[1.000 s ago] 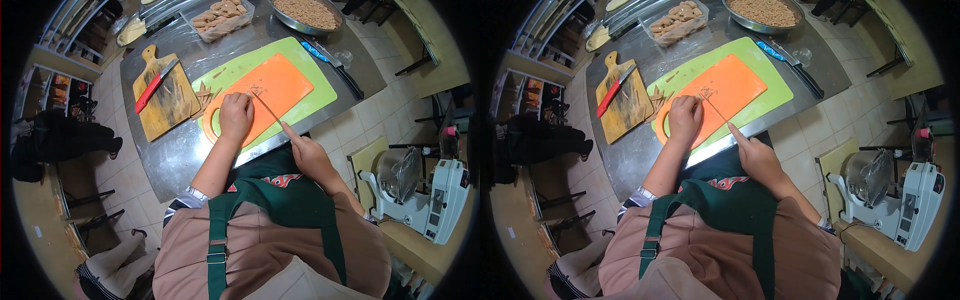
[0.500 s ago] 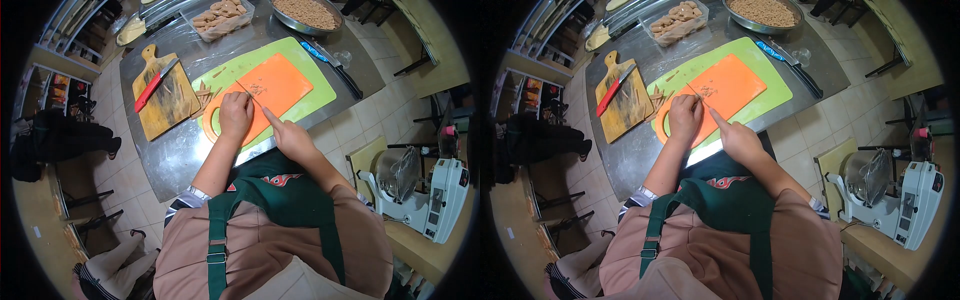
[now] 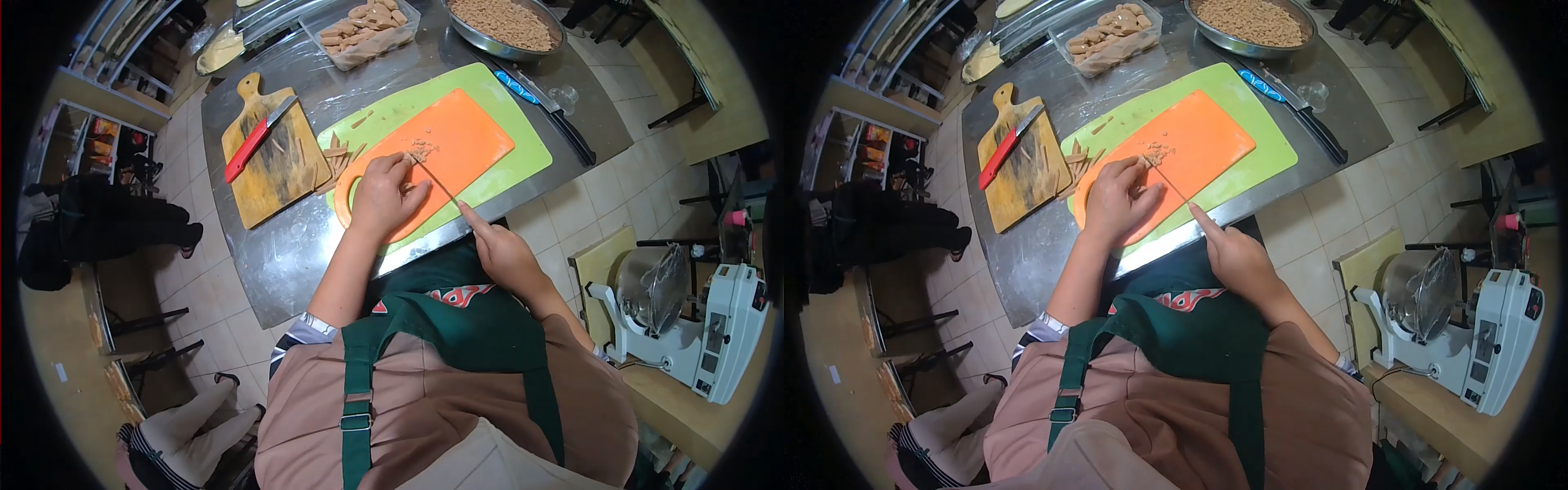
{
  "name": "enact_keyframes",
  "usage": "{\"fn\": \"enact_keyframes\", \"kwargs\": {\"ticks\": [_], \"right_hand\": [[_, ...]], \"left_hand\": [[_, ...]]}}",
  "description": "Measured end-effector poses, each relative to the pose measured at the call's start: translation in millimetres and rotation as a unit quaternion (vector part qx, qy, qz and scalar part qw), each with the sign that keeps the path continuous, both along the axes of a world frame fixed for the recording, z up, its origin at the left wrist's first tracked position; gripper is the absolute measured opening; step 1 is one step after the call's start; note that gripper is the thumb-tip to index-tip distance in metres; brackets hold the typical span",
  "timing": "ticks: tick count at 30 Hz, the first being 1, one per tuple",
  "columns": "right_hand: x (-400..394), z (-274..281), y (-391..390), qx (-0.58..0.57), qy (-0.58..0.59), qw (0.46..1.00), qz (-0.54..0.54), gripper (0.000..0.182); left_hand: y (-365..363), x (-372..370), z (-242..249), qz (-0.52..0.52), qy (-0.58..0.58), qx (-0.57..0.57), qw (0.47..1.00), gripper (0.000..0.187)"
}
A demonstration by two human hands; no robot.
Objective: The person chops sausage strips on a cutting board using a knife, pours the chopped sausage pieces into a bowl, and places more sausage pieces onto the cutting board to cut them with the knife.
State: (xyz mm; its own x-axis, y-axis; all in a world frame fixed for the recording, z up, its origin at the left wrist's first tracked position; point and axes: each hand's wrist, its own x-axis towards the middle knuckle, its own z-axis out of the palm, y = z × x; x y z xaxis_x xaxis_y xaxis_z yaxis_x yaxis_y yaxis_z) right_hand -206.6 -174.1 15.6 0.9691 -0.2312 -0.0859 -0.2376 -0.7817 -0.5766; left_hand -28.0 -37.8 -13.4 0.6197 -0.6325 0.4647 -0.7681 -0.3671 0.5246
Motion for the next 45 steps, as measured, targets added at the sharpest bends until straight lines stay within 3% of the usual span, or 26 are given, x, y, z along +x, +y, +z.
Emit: {"fn": "enact_keyframes", "kwargs": {"ticks": [8, 16, 19, 26, 28, 34, 40, 45], "right_hand": [[1, 1, -5, 0.029, 0.006, 1.0, 0.004, 0.05], [4, 5, -3, 0.03, 0.007, 1.0, -0.006, 0.051], [3, 0, -3, 0.018, -0.032, 0.999, -0.003, 0.052], [8, 14, 2, -0.008, -0.031, 0.999, 0.006, 0.053], [8, 22, 3, -0.038, 0.021, 0.999, 0.02, 0.053], [12, 10, 4, -0.058, -0.014, 0.998, 0.03, 0.053], [59, -9, 5, 0.015, 0.027, 0.999, 0.036, 0.056], [46, -7, 3, -0.003, 0.035, 0.999, 0.035, 0.055]], "left_hand": [[6, 8, -5, -0.053, 0.016, 0.026, 0.998, 0.034], [-5, 6, -20, 0.023, -0.056, -0.024, 0.998, 0.017], [-6, 5, -21, 0.032, -0.055, -0.026, 0.998, 0.015], [-10, 4, -19, 0.045, -0.047, -0.027, 0.998, 0.011], [-10, 4, -18, 0.049, -0.039, -0.028, 0.998, 0.009], [-11, 3, -18, 0.049, -0.036, -0.043, 0.997, 0.007], [-13, 2, -16, 0.059, -0.032, -0.056, 0.996, 0.006], [-13, 2, -17, 0.063, -0.029, -0.063, 0.996, 0.006]]}}
